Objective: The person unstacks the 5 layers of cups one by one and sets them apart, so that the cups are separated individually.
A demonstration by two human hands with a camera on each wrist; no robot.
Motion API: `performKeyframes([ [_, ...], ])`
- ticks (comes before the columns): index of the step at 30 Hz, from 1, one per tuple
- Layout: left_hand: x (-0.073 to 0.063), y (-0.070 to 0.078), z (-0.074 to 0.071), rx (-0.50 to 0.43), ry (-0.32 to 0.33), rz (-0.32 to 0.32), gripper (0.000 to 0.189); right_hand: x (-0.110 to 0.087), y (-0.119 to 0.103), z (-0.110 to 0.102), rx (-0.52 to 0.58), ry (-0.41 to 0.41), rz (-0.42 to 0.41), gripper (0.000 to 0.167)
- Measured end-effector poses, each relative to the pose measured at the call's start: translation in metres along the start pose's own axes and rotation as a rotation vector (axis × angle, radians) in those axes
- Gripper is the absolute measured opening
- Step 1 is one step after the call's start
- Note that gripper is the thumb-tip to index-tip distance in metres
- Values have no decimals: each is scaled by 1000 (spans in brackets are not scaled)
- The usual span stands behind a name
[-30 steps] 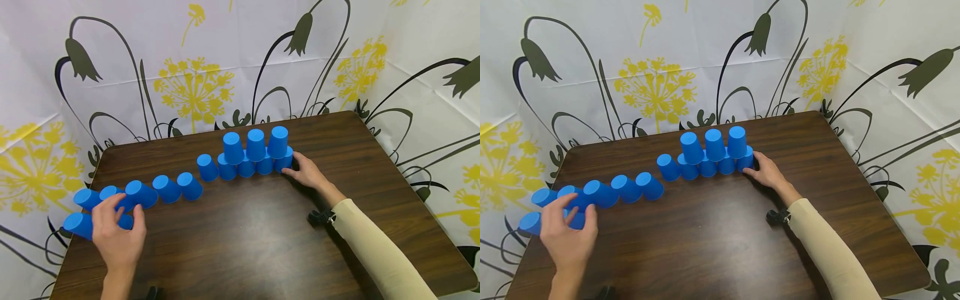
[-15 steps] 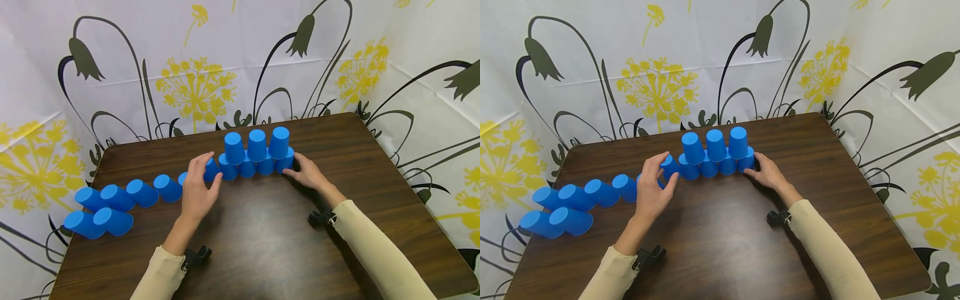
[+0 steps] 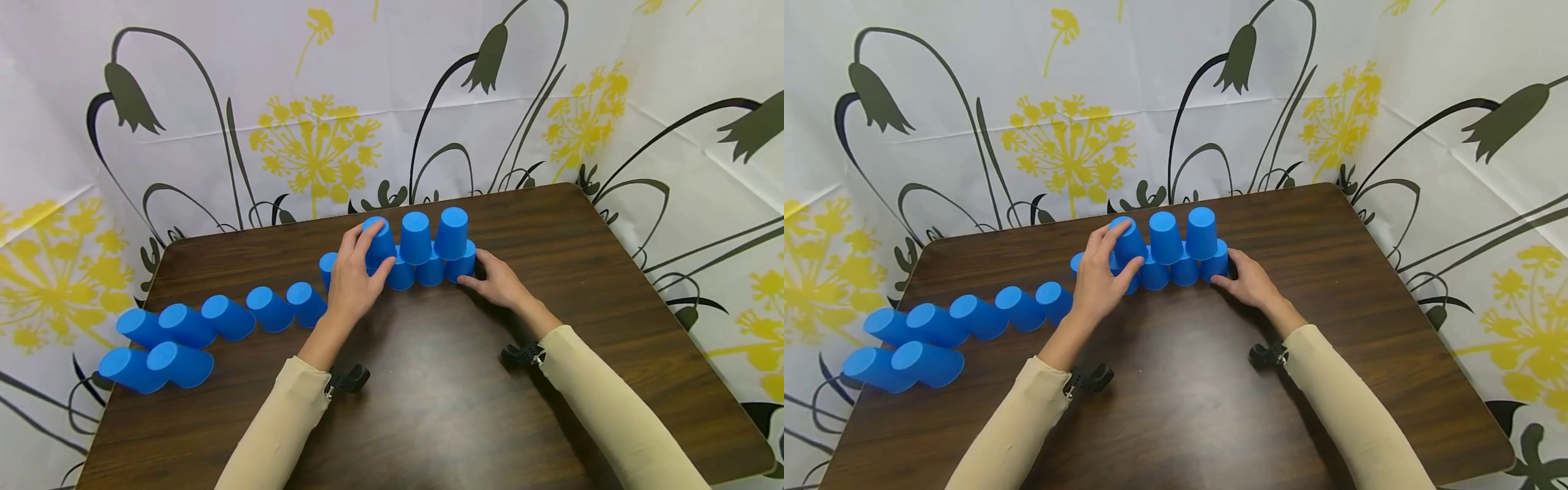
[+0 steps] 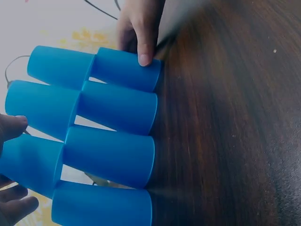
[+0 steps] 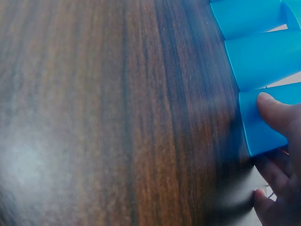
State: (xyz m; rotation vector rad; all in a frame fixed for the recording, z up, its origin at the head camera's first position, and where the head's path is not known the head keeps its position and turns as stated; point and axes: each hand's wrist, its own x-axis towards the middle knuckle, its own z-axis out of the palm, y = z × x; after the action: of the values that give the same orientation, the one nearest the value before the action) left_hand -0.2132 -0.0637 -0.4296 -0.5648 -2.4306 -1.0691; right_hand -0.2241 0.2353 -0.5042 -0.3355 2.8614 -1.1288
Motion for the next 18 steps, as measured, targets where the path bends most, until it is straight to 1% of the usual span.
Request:
performKeyframes([
  [7,4,-2,4,-43,75,-1,53,0,-1,0,5,-1,3,69],
  [11,3,-3,2,-61,95,1,51,0,-1,0,3,-3,8,68],
  [14,-3,-1,-5,-76,100,4,50,0,-1,0,-2,-5,12,69],
  [18,-21,7,-24,-94,108,10,51,0,-1,0,-3,-7,9,69],
])
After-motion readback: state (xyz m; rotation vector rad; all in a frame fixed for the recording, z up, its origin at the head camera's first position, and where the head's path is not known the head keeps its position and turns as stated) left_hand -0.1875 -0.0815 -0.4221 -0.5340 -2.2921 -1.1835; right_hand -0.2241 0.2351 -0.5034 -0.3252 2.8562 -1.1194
